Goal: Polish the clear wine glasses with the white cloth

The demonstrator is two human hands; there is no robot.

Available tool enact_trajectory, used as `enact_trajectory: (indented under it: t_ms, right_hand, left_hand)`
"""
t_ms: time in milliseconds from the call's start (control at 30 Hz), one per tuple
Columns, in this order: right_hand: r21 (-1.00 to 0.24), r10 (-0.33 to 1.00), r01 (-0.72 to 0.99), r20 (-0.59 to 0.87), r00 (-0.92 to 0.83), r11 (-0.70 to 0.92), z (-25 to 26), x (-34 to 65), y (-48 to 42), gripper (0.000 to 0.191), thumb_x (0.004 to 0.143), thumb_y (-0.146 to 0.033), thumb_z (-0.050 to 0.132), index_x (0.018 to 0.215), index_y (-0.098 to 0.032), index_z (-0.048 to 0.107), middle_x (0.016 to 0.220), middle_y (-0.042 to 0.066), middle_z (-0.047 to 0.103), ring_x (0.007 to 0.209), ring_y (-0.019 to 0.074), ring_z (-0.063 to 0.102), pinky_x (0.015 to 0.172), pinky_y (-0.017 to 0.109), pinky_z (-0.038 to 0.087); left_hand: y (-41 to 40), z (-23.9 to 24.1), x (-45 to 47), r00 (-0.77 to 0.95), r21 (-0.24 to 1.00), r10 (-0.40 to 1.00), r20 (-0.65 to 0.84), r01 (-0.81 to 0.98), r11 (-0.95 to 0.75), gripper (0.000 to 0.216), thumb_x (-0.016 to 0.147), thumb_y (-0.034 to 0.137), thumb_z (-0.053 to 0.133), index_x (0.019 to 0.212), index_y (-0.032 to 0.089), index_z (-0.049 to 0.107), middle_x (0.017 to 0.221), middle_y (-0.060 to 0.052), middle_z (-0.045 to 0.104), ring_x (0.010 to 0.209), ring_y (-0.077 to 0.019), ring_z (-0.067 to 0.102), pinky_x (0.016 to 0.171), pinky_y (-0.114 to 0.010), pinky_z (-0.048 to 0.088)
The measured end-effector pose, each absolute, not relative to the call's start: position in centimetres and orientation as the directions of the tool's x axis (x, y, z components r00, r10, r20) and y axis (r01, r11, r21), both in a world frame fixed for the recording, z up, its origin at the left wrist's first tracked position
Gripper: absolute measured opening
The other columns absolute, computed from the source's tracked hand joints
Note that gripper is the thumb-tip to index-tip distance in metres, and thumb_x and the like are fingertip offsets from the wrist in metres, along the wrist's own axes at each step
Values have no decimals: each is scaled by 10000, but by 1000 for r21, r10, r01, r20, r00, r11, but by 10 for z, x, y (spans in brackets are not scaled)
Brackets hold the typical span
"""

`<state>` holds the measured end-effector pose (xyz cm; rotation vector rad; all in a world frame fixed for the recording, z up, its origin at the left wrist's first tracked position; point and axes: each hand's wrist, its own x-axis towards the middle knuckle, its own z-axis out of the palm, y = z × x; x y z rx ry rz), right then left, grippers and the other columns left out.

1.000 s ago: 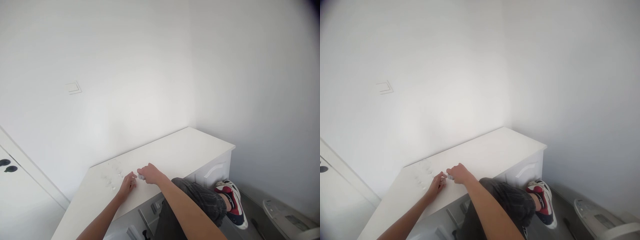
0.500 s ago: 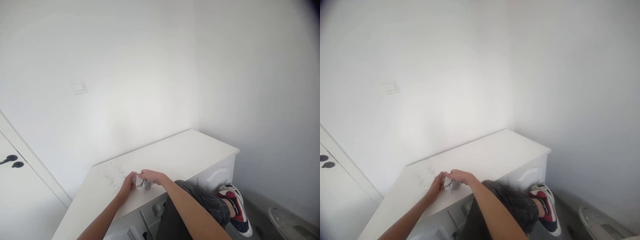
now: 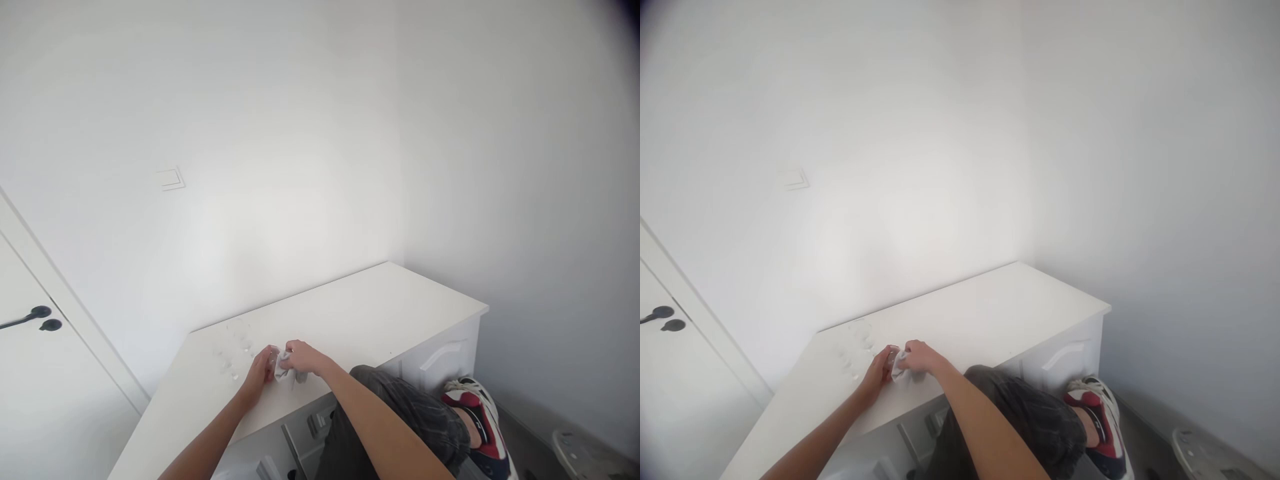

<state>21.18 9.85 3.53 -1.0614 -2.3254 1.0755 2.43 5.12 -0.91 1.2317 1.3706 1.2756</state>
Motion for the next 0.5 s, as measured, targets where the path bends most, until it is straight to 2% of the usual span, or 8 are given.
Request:
enact_trajectory:
  t_ms: [67, 133, 200, 267, 300, 333, 400, 500]
  right_hand:
    - [-851, 753, 430, -63, -655, 303, 35, 214, 102, 230, 736, -377, 668, 858, -204, 578, 860, 39, 649, 727, 182, 597, 582, 251, 380]
    - [-825, 765, 441, -16, -643, 354, 32, 214, 102, 250, 700, -340, 705, 877, -208, 589, 872, 38, 654, 753, 192, 608, 612, 257, 390]
    - [-663, 742, 500, 127, -658, 557, 28, 212, 101, 298, 679, -260, 709, 951, -222, 591, 912, 46, 662, 812, 218, 624, 687, 284, 404]
    - [-405, 659, 542, 249, -710, 736, 24, 208, 97, 405, 678, -173, 674, 1063, -237, 566, 924, 55, 668, 848, 240, 634, 775, 332, 402]
    - [-304, 626, 551, 274, -731, 777, 23, 206, 95, 442, 687, -150, 650, 1107, -238, 546, 911, 61, 670, 845, 246, 638, 798, 351, 395]
    - [-254, 620, 567, 277, -734, 784, 22, 203, 93, 443, 701, -146, 632, 1123, -235, 533, 896, 66, 670, 831, 250, 640, 798, 359, 393]
    - [-309, 674, 602, 257, -692, 736, 20, 199, 92, 336, 754, -203, 606, 1079, -234, 528, 876, 69, 664, 793, 247, 635, 737, 336, 390]
    - [-567, 818, 617, 204, -538, 547, 22, 198, 98, 159, 832, -329, 564, 955, -244, 510, 851, 52, 641, 735, 223, 610, 631, 286, 351]
  left_hand:
    - [51, -11, 24, -120, 996, 992, 38, 90, -27, 472, 885, 636, 467, 882, 189, 620, 496, 82, 413, 424, -92, 337, 446, -204, 214]
    - [51, -11, 24, -129, 994, 990, 56, 100, -43, 479, 891, 638, 457, 899, 188, 622, 501, 81, 417, 420, -93, 331, 444, -207, 205]
    - [51, -10, 25, -141, 991, 986, 86, 119, -69, 475, 899, 635, 449, 880, 189, 613, 504, 77, 430, 415, -94, 335, 442, -211, 209]
    - [51, -9, 26, -146, 987, 984, 101, 139, -81, 473, 907, 631, 442, 826, 191, 597, 492, 73, 435, 415, -95, 342, 444, -216, 225]
    - [51, -8, 26, -150, 987, 984, 98, 144, -76, 476, 909, 632, 438, 808, 192, 591, 485, 72, 433, 414, -96, 342, 445, -217, 229]
    - [51, -7, 26, -156, 987, 984, 87, 144, -65, 480, 909, 636, 434, 805, 194, 590, 477, 73, 428, 412, -96, 340, 444, -218, 229]
    - [51, -7, 25, -161, 991, 985, 54, 129, -33, 485, 907, 645, 428, 846, 196, 601, 469, 79, 413, 411, -98, 338, 445, -217, 222]
    - [52, -7, 24, -151, 996, 989, 7, 94, 7, 492, 894, 657, 437, 895, 196, 609, 479, 78, 417, 415, -103, 347, 447, -219, 219]
